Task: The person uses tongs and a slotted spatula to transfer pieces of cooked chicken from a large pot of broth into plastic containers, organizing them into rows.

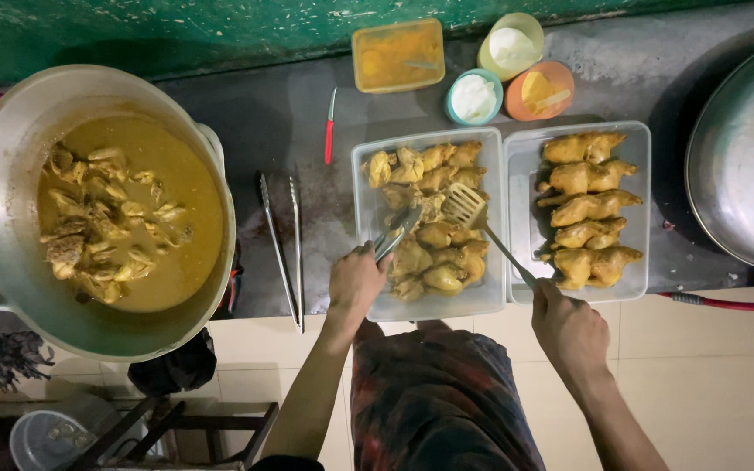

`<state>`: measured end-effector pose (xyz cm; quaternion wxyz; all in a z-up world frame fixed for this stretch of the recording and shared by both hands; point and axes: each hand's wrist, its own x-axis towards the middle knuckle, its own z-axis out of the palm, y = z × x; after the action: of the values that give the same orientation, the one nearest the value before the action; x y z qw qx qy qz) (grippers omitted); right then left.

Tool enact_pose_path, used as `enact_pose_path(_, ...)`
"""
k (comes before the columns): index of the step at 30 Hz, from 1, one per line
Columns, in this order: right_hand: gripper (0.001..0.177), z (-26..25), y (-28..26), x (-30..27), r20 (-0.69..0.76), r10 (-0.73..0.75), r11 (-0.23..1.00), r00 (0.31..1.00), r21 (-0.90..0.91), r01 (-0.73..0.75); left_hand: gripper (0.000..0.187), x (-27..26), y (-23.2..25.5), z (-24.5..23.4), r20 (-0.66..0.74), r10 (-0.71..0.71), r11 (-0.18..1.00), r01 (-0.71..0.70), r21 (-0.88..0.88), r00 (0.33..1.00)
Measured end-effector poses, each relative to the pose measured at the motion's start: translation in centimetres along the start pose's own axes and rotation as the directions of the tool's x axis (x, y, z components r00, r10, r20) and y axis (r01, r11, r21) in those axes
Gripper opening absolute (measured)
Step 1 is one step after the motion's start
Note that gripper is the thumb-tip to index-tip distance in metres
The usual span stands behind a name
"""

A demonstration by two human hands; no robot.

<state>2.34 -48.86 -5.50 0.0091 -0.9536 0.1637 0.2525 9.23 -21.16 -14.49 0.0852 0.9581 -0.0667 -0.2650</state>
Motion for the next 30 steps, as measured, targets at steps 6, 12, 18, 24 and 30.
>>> enact_pose_path(6, 0.025, 2.5, 0.1, 1.6, -0.023, -0.004, 0.999, 1.000, 0.044, 0.005, 0.055, -0.6, -0.2, 1.2, -0.176, 0.087, 0.994, -0.073, 0.082, 0.981)
enact_pose_path(12, 0.026, 7.2, 2.2, 3.2, 0.069, 0.075, 0.961, 0.995, 0.260, -0.091, 0.054, -1.9, 0.9, 1.4, -0.252, 0.174, 0.984, -0.160, 0.075, 0.952)
enact_pose_path(18, 0.026, 5.2, 0.5, 1.9, 0.002, 0.031, 0.987, 1.000, 0.157, -0.031, 0.060, -1.3, 3.8, -1.2, 0.134, 0.046, 0.999, -0.049, 0.017, 0.990)
enact_pose_path(24, 0.022, 5.4, 0.5, 3.1, 0.029, -0.002, 0.984, 1.000, 0.177, -0.003, 0.057, 0.3, 3.9, 2.3, -0.020, 0.078, 0.997, -0.078, 0.017, 0.997)
enact_pose_path(30, 0.025, 5.6, 3.2, 6.0, 0.088, -0.018, 0.934, 0.996, 0.356, -0.015, 0.070, -0.3, 4.8, -1.0, 0.081, 0.031, 0.999, -0.027, -0.047, 0.996)
